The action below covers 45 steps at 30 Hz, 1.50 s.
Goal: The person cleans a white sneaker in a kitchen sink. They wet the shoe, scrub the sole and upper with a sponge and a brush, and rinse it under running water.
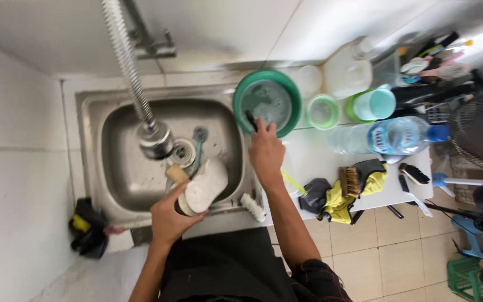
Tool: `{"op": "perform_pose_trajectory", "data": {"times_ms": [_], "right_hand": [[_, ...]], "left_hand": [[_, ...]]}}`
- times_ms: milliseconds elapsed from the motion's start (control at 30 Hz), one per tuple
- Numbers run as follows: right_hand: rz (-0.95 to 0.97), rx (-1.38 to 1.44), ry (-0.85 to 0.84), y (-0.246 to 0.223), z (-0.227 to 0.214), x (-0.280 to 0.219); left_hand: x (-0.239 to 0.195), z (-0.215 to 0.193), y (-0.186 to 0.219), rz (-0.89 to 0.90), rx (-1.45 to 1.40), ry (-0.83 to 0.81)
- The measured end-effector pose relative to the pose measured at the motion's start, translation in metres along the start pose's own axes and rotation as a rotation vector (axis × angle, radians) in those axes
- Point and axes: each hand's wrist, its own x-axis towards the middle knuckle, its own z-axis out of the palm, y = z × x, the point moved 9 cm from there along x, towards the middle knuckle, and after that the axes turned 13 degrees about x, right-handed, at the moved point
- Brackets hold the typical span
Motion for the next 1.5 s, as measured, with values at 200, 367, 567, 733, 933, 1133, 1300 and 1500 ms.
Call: {"op": "perform_pose_trajectory", "data": {"times_ms": [200,367,567,733,933,1133,1300,1500], "right_hand": [[-0.016,-0.137,-0.095,0.054,0.047,0.067],[0.014,-0.032,-0.110,0.058,0.034,0.076],[-0.374,0.184,-0.070,-0.012,-0.006,-0.004],[-0.565,0.307,-0.515,-0.100,0.073,-0.112],[-1.100,0.608,-0.163,-0.224,0.106,-0.266],[-0.969,0.482,-0.077,-0.184,0.170,-0.271],[-1.149,0.493,0.095,-0.229,0.128,-0.341],[-1.085,0.506,0.073,-0.233,0.117,-0.385]], "left_hand": [[0.012,0.037,0.048,0.132,0.372,-0.251],[0.008,0.051,0.054,0.014,0.551,-0.372],[-0.019,0.011,0.013,-0.151,0.369,-0.345],[-0.085,-0.100,-0.034,-0.350,0.057,-0.101],[-0.165,-0.147,-0.063,-0.336,0.005,0.065],[-0.206,-0.130,-0.095,-0.363,-0.184,0.105],[-0.211,-0.131,-0.111,-0.346,-0.097,0.098],[-0.218,-0.148,-0.115,-0.253,-0.061,0.088]]}}
